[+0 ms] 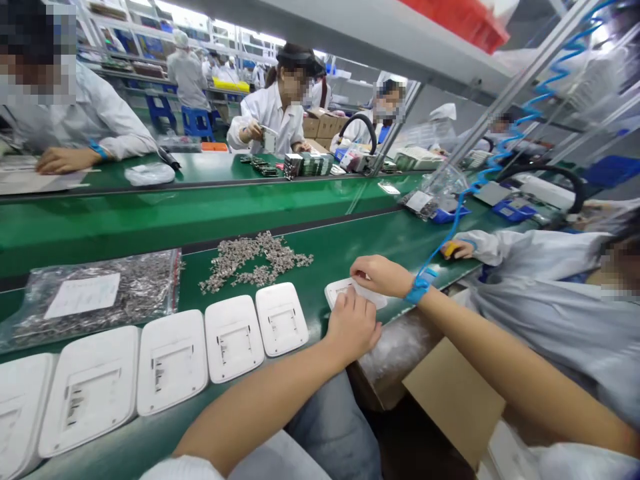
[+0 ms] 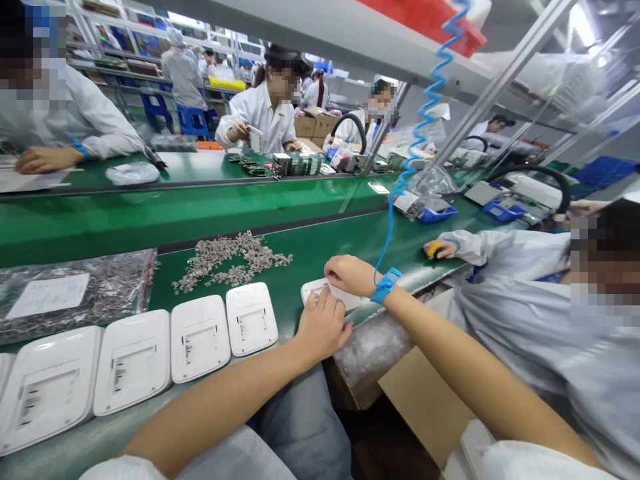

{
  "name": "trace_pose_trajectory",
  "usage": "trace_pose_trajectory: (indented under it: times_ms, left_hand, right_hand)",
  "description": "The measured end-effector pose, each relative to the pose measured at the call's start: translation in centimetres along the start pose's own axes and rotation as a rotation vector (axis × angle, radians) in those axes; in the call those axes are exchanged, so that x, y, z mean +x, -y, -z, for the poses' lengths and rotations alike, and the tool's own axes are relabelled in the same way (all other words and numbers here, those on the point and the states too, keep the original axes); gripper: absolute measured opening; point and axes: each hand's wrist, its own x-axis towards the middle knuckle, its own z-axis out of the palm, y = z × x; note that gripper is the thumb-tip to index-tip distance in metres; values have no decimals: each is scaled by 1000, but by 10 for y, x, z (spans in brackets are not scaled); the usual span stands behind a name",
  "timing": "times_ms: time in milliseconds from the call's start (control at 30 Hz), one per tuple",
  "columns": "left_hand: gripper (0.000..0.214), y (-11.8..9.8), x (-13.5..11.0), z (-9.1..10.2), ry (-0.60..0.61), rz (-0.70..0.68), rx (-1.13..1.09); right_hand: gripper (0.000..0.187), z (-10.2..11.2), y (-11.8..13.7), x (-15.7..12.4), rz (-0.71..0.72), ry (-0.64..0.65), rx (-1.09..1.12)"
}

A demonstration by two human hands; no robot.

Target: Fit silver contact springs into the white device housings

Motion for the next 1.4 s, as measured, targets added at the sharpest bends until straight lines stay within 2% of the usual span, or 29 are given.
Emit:
trace_pose_trajectory:
  times_ms: [200, 333, 433, 667, 867, 967, 1133, 1233, 1400]
  left_hand:
    - [34, -14, -6, 6, 51, 8, 91]
    - [32, -15, -6, 4, 28, -18, 123]
    - [30, -16, -6, 4, 60, -1, 105]
    - [29, -16, -6, 3, 80, 36, 69]
    - [27, -16, -4, 7, 95, 84, 6]
    - [25, -18, -6, 11, 70, 104, 16]
    - [31, -22, -11, 11, 6, 102, 100]
    - [30, -23, -11, 10, 26, 116, 100]
    - [27, -23, -9, 11, 74, 126, 35]
  right_hand:
    - [11, -13, 0, -18, 56, -55, 130]
    - [8, -21, 3, -20, 46, -71, 110]
    - [9, -22, 9, -17, 58, -84, 35]
    - [15, -22, 19, -4, 57, 26, -46]
    - [10, -30, 2, 4, -26, 68, 45]
    - [14, -28, -2, -5, 7, 0, 84]
    - [28, -27, 6, -40, 113, -161, 54]
    - [31, -31, 8, -51, 134, -150, 12]
    - [31, -37, 5, -51, 133, -157, -16]
